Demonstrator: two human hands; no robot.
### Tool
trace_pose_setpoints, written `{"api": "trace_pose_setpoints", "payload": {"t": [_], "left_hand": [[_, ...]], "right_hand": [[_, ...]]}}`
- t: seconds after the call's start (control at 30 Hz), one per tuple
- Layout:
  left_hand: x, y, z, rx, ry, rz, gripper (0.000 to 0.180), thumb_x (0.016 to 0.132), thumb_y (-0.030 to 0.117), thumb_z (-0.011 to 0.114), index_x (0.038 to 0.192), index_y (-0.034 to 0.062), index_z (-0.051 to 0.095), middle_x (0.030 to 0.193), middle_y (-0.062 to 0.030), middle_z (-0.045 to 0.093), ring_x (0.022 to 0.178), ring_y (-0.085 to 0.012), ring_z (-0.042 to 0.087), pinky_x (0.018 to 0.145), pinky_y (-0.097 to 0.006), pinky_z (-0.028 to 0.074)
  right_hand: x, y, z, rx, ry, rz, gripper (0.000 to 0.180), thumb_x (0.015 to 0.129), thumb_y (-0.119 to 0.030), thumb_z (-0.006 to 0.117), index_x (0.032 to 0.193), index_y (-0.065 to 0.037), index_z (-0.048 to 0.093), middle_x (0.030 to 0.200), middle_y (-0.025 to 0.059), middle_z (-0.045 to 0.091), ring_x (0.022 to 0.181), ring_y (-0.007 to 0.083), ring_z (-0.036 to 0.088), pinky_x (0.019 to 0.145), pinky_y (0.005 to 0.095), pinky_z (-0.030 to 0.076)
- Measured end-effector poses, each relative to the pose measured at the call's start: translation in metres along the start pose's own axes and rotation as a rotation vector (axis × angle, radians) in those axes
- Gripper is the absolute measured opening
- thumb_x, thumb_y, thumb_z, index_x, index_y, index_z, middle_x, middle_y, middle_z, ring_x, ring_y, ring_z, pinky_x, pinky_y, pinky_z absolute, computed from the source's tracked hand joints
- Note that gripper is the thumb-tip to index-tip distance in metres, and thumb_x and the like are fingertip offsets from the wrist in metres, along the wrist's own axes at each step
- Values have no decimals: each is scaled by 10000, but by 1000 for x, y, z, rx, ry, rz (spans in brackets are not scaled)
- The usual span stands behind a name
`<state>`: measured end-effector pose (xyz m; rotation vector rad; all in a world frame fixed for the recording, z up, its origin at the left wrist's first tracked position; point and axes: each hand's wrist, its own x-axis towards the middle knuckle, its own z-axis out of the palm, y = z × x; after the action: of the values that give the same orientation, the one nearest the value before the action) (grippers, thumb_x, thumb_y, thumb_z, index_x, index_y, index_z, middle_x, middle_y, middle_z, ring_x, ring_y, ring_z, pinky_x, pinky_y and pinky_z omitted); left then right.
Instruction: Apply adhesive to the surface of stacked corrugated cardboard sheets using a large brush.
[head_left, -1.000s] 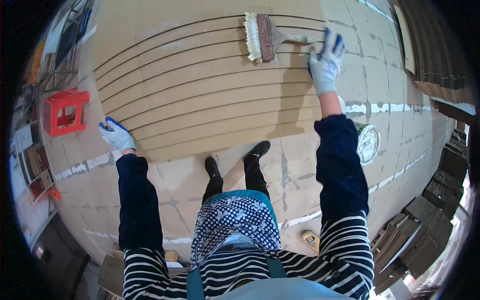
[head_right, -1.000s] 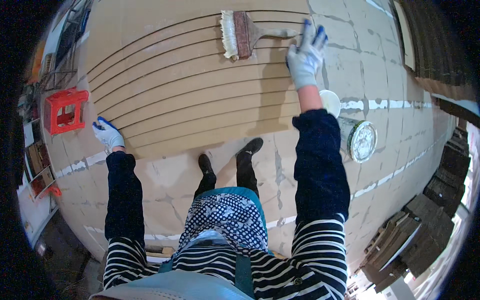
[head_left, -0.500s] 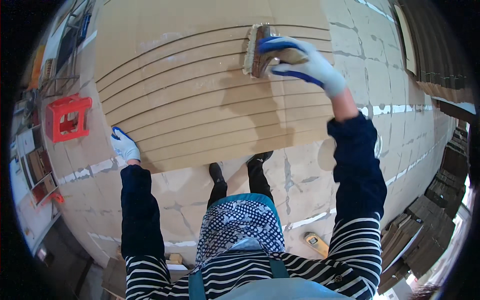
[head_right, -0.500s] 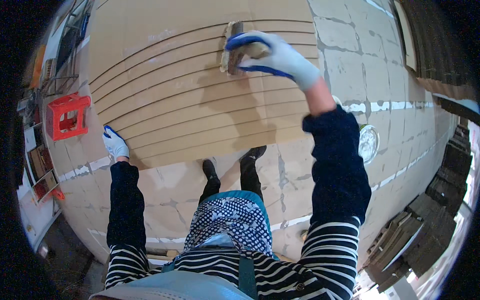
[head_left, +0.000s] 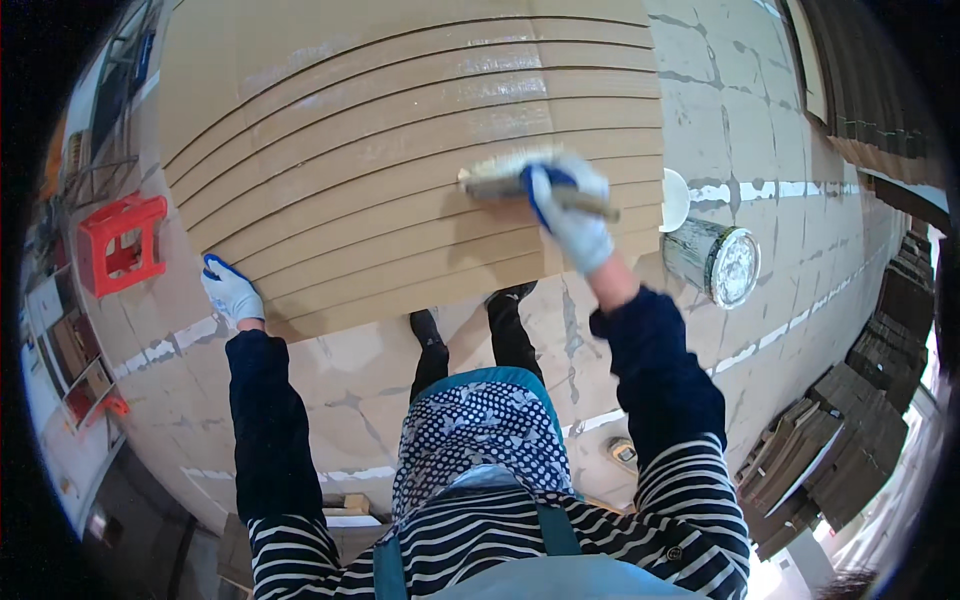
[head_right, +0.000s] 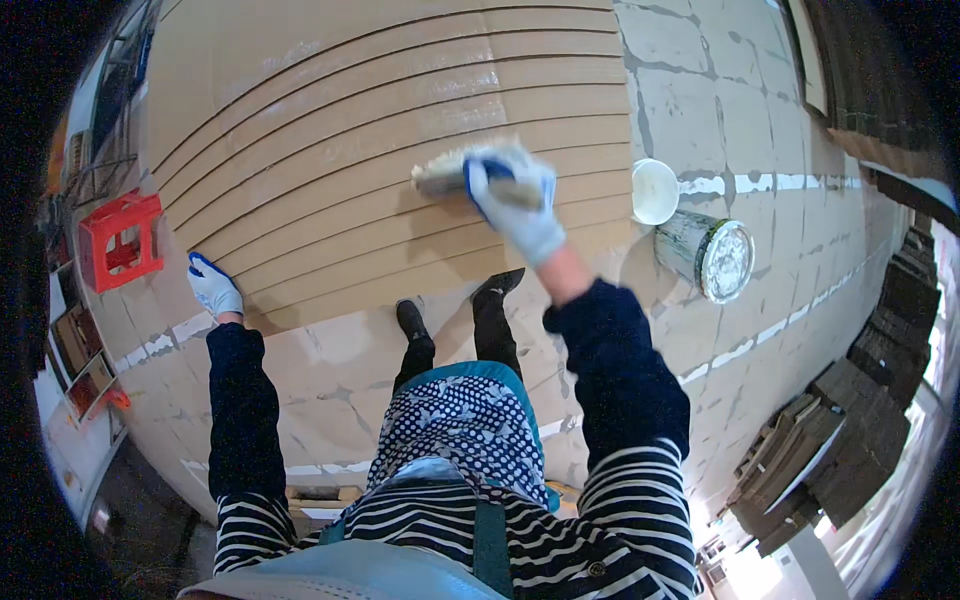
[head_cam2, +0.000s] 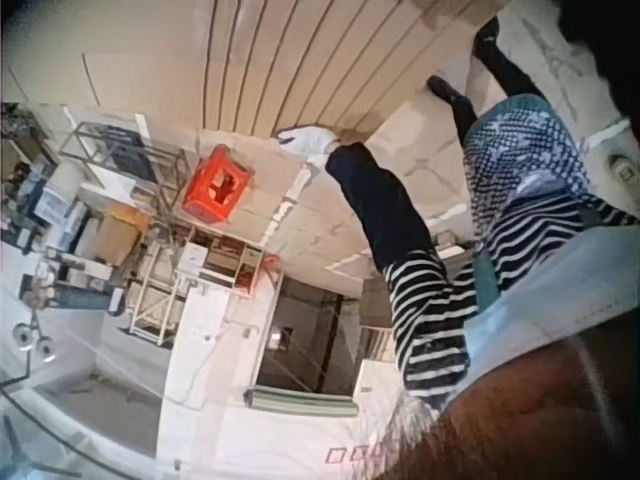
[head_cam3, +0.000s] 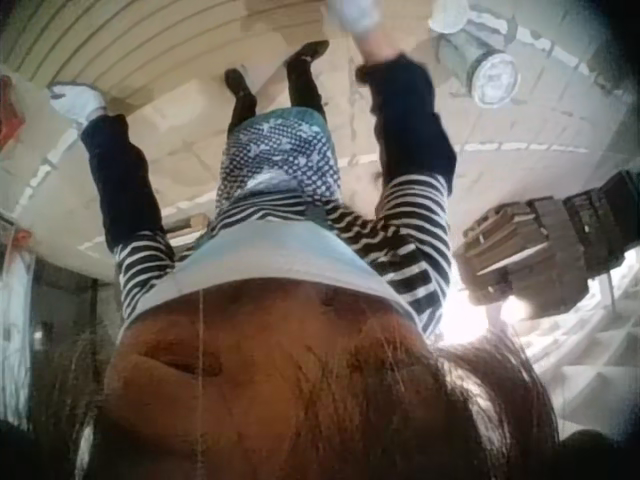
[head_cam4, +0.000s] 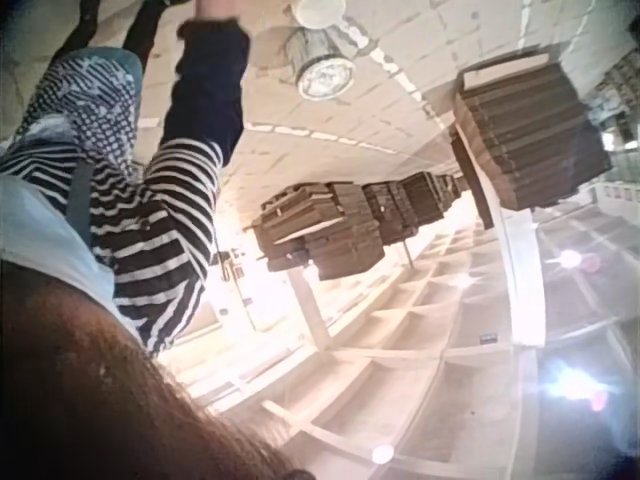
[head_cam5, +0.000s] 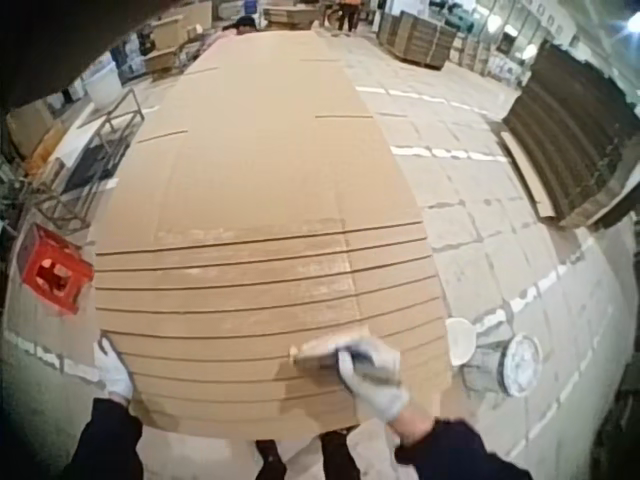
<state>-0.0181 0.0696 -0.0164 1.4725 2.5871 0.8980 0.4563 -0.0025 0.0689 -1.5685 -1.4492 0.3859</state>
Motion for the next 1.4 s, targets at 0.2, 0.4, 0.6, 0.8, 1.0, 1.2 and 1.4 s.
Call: {"api": "trace_pose_setpoints", "payload": {"t": [0.2,0.4,0.6,0.8,1.0,1.2,1.4], "left_hand": [[1,0,-3,32,0,-7,499,895,411,370,977,-41,563,940,-226,591,878,-352,543,761,-388,406],[4,-5,6,67,-25,-5,522,893,424,366,1007,-49,556,979,-222,586,919,-344,538,794,-385,401],[24,-30,1,128,-13,91,521,899,419,356,1012,-54,544,967,-222,590,884,-334,551,758,-373,418],[49,-54,-23,616,-203,295,357,922,289,299,1016,22,518,970,-219,570,878,-347,543,719,-407,426],[80,-39,-48,1272,-373,231,416,932,306,257,1182,37,452,1110,-218,534,973,-326,543,811,-390,435],[73,-9,-59,1303,-257,385,386,928,293,271,1176,52,443,1096,-176,547,961,-298,545,794,-373,438],[68,25,-39,1169,-223,384,351,924,270,276,1142,60,453,1077,-163,545,945,-282,543,780,-363,437]], "right_hand": [[24,-10,-13,53,97,-18,42,780,-51,621,773,-13,605,639,34,555,547,105,505,513,270,414],[56,16,13,165,130,170,69,757,-77,660,763,-28,612,603,-17,519,499,81,462,485,244,383],[-81,28,-63,492,144,507,45,817,-29,539,855,-29,563,782,12,553,587,62,477,492,196,372],[-141,208,-247,543,1024,552,250,817,-73,531,1066,-56,519,961,58,564,790,159,537,618,237,455],[-211,479,-222,718,1290,1029,437,730,-154,677,1107,-47,483,930,108,567,681,215,585,520,310,503],[-227,603,-160,499,1036,1076,393,729,-235,683,1051,-67,533,892,110,580,608,190,569,495,290,502],[-242,676,-136,370,897,1300,543,626,-272,761,1000,46,528,811,113,578,589,158,562,460,270,477]]}}
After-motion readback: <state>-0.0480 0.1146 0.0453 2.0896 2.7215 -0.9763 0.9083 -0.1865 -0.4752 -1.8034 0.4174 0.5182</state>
